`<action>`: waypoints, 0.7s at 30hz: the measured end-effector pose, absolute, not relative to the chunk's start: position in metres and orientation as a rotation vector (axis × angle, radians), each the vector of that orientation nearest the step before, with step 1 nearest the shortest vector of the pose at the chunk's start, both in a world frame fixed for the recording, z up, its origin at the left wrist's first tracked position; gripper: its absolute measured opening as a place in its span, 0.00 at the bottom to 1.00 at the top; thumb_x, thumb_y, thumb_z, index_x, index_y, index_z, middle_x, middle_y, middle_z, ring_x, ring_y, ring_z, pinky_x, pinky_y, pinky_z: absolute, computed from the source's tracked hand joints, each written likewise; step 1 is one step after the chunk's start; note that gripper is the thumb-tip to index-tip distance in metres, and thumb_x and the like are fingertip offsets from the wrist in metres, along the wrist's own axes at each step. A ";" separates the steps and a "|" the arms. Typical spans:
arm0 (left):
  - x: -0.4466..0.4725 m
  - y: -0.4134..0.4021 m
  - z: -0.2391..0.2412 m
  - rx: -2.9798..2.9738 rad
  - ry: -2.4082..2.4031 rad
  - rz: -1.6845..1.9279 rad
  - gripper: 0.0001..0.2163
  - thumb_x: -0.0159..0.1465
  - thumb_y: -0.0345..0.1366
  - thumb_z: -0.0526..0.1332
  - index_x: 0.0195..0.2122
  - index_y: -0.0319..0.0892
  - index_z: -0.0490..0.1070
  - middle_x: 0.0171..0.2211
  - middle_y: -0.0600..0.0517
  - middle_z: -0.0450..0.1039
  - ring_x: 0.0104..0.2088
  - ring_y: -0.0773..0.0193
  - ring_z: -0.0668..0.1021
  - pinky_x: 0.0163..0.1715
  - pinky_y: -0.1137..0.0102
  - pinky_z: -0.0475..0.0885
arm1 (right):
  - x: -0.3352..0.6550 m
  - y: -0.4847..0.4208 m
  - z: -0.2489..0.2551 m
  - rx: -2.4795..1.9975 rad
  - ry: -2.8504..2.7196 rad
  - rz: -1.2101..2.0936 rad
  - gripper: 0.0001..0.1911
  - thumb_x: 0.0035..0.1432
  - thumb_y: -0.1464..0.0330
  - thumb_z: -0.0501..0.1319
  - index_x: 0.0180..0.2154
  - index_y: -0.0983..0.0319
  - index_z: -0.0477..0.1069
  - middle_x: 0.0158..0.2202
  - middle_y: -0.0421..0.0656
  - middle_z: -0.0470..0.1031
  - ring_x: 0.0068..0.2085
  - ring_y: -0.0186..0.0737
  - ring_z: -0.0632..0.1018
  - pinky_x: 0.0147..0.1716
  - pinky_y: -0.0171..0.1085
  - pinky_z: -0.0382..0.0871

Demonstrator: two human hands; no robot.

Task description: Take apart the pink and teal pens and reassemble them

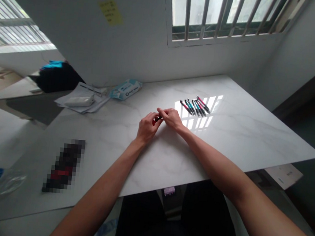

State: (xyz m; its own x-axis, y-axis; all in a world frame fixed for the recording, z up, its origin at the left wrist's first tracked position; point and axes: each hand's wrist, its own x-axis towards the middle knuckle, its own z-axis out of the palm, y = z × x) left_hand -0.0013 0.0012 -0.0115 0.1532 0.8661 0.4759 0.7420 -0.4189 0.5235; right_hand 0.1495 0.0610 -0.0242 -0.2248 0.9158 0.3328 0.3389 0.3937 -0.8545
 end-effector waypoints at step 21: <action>-0.002 0.007 -0.011 1.995 1.639 1.197 0.18 0.76 0.44 0.50 0.39 0.45 0.77 0.29 0.50 0.76 0.30 0.60 0.76 0.34 0.69 0.64 | 0.148 0.061 -0.017 -0.662 -1.487 1.293 0.26 0.52 0.45 0.72 0.36 0.61 0.79 0.31 0.41 0.78 0.34 0.37 0.76 0.37 0.37 0.72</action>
